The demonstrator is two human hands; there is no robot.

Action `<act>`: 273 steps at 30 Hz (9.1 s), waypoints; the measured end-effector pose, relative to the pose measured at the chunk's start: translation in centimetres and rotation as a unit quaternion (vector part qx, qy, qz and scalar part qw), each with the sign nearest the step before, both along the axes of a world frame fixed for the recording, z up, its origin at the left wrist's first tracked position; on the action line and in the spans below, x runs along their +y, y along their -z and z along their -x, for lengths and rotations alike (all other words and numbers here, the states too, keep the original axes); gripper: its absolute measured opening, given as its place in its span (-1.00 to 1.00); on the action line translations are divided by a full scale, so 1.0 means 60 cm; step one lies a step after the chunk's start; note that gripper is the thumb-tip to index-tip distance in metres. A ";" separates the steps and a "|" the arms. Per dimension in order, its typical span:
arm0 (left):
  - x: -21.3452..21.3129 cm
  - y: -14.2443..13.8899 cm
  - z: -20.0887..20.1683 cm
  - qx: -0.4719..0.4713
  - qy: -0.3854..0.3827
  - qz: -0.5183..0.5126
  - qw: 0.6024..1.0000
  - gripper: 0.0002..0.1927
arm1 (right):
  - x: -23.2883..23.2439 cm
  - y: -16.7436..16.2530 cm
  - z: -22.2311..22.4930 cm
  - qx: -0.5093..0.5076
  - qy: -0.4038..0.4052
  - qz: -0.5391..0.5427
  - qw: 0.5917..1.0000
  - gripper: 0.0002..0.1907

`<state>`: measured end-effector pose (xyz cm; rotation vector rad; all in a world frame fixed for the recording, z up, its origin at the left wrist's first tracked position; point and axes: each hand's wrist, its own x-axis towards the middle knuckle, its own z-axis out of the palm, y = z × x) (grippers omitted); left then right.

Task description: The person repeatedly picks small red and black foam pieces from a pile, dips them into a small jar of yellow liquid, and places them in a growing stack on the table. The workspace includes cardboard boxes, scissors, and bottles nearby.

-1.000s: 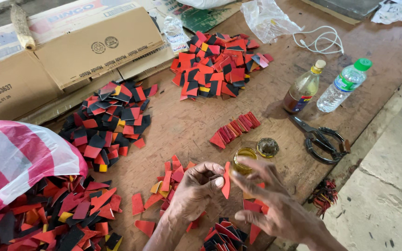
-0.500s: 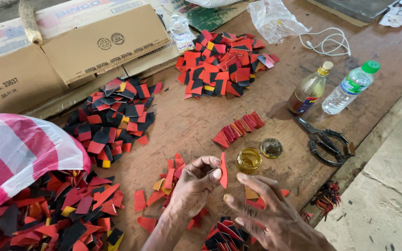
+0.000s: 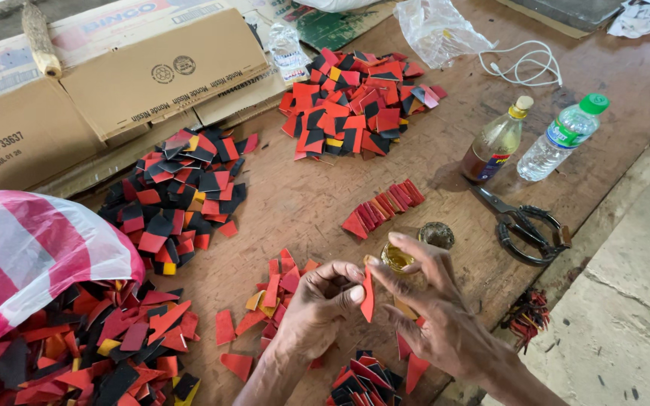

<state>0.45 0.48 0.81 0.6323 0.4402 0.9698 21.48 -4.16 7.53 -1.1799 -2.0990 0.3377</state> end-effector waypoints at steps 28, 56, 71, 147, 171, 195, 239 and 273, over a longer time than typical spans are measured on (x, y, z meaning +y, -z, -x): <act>0.026 -0.032 0.026 0.124 -0.017 -0.036 0.991 -0.75 | 0.150 -0.043 -0.033 -0.374 -0.023 0.304 0.876 -0.52; 0.011 -0.044 0.006 0.006 0.024 0.065 0.998 -0.73 | -0.013 0.001 -0.003 0.036 -0.075 0.039 0.996 -0.17; 0.012 -0.035 0.010 -0.029 0.009 0.058 0.998 -0.76 | -0.051 0.023 0.018 0.019 -0.048 -0.028 0.998 -0.15; 0.054 -0.034 0.050 0.583 -0.106 -0.334 0.733 -0.79 | 0.060 -0.022 -0.088 -0.226 -0.005 0.065 0.972 -0.40; 0.019 -0.052 0.038 0.180 -0.057 -0.074 0.979 -0.72 | -0.028 0.021 -0.035 0.071 -0.001 -0.010 0.997 -0.27; -0.001 -0.036 0.016 0.015 -0.004 0.046 0.999 -0.80 | -0.022 0.032 0.012 0.075 -0.091 0.018 0.993 -0.19; -0.005 -0.048 0.006 -0.033 0.028 0.096 0.994 -0.79 | -0.009 0.099 0.001 0.012 0.021 -0.113 0.993 -0.26; 0.168 0.046 0.003 0.481 -0.180 -0.478 0.712 -0.82 | -0.013 0.020 -0.110 0.019 0.144 -0.002 0.989 -0.36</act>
